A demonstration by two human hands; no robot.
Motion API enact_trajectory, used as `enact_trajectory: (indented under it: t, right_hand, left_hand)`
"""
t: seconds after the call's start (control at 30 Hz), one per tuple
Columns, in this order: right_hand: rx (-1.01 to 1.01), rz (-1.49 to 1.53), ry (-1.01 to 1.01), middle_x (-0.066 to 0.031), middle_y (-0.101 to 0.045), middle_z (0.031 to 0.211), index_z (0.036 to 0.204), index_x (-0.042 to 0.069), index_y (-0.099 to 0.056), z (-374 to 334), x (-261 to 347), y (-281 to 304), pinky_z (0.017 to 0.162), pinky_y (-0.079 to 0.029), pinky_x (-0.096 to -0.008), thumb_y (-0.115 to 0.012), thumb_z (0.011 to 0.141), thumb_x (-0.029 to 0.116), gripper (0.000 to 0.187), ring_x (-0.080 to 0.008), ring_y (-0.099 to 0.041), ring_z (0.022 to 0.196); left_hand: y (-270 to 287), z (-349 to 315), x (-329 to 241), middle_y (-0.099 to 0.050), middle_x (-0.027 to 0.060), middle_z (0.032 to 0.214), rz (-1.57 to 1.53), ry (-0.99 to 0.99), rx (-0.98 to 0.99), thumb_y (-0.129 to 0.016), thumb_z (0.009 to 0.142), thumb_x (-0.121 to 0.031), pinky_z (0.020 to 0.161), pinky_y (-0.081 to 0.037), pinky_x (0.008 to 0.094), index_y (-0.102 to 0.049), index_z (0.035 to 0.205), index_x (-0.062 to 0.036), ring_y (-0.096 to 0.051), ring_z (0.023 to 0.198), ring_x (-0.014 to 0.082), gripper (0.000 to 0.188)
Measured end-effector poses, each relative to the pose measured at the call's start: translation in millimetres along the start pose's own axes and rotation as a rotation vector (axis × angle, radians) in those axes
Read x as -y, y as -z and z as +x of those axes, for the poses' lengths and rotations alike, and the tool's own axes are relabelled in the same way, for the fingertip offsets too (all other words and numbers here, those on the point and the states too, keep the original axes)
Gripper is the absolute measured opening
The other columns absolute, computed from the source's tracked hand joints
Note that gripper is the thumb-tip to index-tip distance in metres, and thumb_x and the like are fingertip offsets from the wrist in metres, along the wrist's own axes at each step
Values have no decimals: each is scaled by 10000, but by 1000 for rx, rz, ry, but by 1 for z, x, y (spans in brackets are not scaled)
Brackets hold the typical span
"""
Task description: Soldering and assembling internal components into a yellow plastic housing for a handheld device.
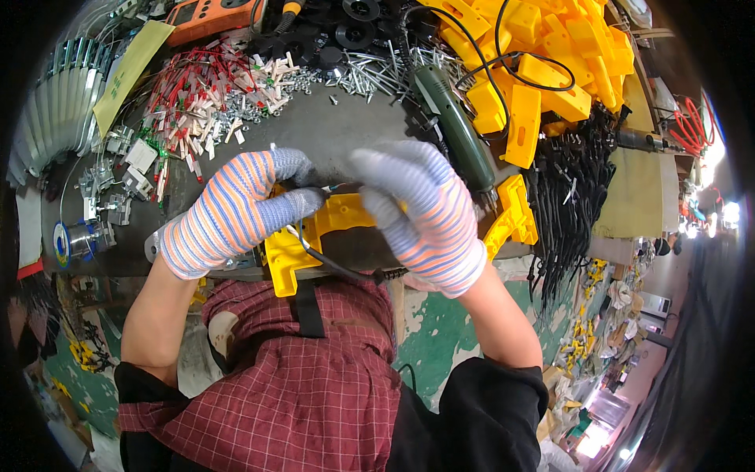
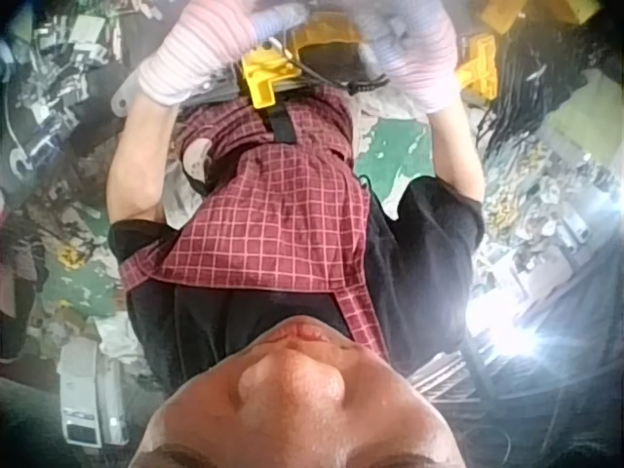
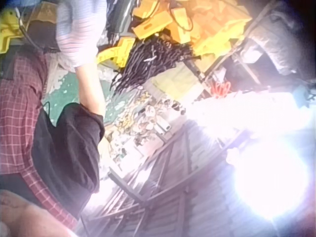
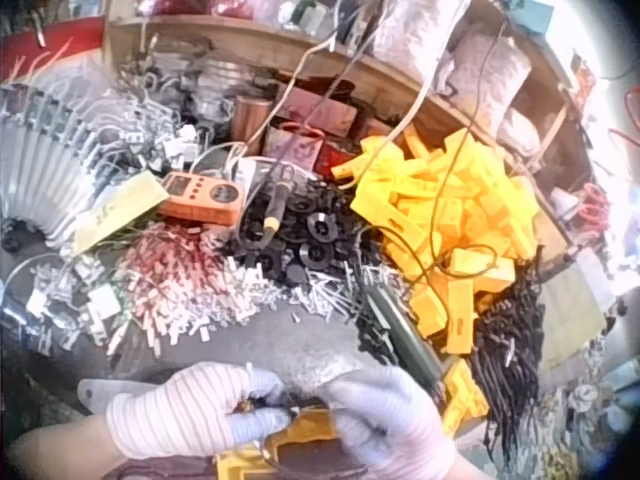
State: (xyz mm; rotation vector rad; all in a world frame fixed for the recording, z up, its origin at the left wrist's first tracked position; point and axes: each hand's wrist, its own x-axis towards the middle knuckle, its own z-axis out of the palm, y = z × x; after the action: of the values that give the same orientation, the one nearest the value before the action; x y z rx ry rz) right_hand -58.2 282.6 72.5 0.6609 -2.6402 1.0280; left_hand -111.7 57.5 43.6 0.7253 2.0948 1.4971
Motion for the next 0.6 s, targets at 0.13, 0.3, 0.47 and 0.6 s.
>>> enact_trajectory:
  t: [0.13,0.3,0.47,0.6]
  right_hand:
    - [72,-218,244,-107,-646,952,1024,83,-701,11,-10,-8,721,-508,-399,-710,762,82,262,-319,-622,841]
    - [49,-178,170,-104,-634,870,891,72,-670,10,-10,-12,689,-488,-406,-714,748,87,150,-316,-606,786]
    - [-56,32,29,-108,-614,828,875,60,-643,3,-5,-12,696,-486,-383,-713,789,61,111,-314,-594,761]
    - [-221,27,-408,-87,-633,835,894,66,-634,-40,8,2,673,-490,-379,-705,795,68,122,-292,-605,736]
  left_hand:
    - [1,1,1,-654,92,800,-50,25,17,-675,881,-153,736,-494,305,-668,971,15,-586,751,134,192]
    - [2,0,-4,-646,83,807,-67,48,60,-681,876,-151,740,-491,301,-658,978,11,-589,776,124,193]
    - [2,-1,-2,-644,63,808,-78,63,60,-674,883,-149,746,-486,290,-658,962,6,-581,785,114,175]
    - [-1,-2,4,-652,42,823,-98,60,22,-669,886,-148,745,-482,277,-659,958,12,-575,790,100,176]
